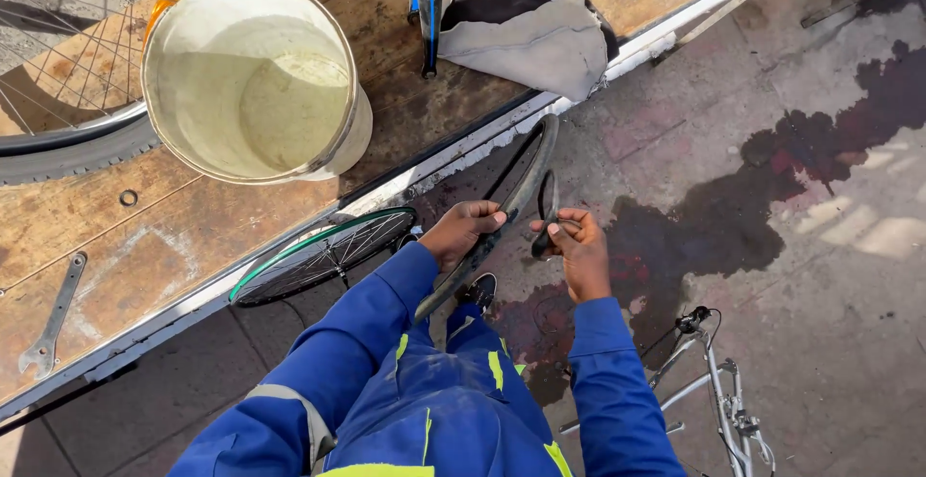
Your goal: Checking a bicycle inner tube for leaks by submerging it in water and then mounting a tire onto a rim using a tire lever.
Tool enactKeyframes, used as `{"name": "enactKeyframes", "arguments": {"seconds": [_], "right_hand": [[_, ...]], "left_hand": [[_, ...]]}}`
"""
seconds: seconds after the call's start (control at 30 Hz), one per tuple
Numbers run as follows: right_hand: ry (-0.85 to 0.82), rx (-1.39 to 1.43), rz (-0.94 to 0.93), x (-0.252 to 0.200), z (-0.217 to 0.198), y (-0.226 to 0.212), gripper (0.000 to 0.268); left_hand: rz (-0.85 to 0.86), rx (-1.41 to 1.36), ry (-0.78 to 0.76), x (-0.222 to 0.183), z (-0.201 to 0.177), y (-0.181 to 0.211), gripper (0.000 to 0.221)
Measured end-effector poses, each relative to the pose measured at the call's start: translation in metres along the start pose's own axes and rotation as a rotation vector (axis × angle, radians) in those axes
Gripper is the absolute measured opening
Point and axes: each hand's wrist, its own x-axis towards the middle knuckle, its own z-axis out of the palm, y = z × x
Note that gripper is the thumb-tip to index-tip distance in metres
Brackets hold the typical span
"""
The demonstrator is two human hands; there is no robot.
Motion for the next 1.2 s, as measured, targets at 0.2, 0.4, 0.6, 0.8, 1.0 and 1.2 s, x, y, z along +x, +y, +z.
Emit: {"name": "enactKeyframes", "arguments": {"seconds": [0.2, 0.4, 0.6, 0.8, 1.0, 1.2], "right_hand": [[-0.037, 0.055, 0.08, -0.021, 0.052, -0.045, 0.047], [-0.106, -0.008, -0.002, 0.01, 0.028, 0.022, 0.034], [-0.08, -0.03, 0.016, 0.006, 0.039, 0.02, 0.034], [0.001, 0.02, 0.015, 0.011, 0.043, 0.009, 0.031], [0.045, 0.137, 0.055, 0.008, 0.029, -0.004, 0.029], [0.072, 0.222, 0.041, 0.008, 0.047, -0.015, 0.026]], "left_hand": [[0.062, 0.145, -0.032, -0.011, 0.043, 0.035, 0.017], [0.151, 0.643, 0.075, -0.061, 0.057, 0.061, 0.024], [0.207, 0.764, 0.203, -0.079, 0.055, 0.056, 0.023], [0.22, 0.693, 0.275, -0.085, 0.033, 0.059, 0.023], [0.229, 0.537, 0.03, -0.114, 0.018, 0.078, 0.046], [0.315, 0.557, -0.073, -0.105, 0.039, 0.064, 0.048]]}}
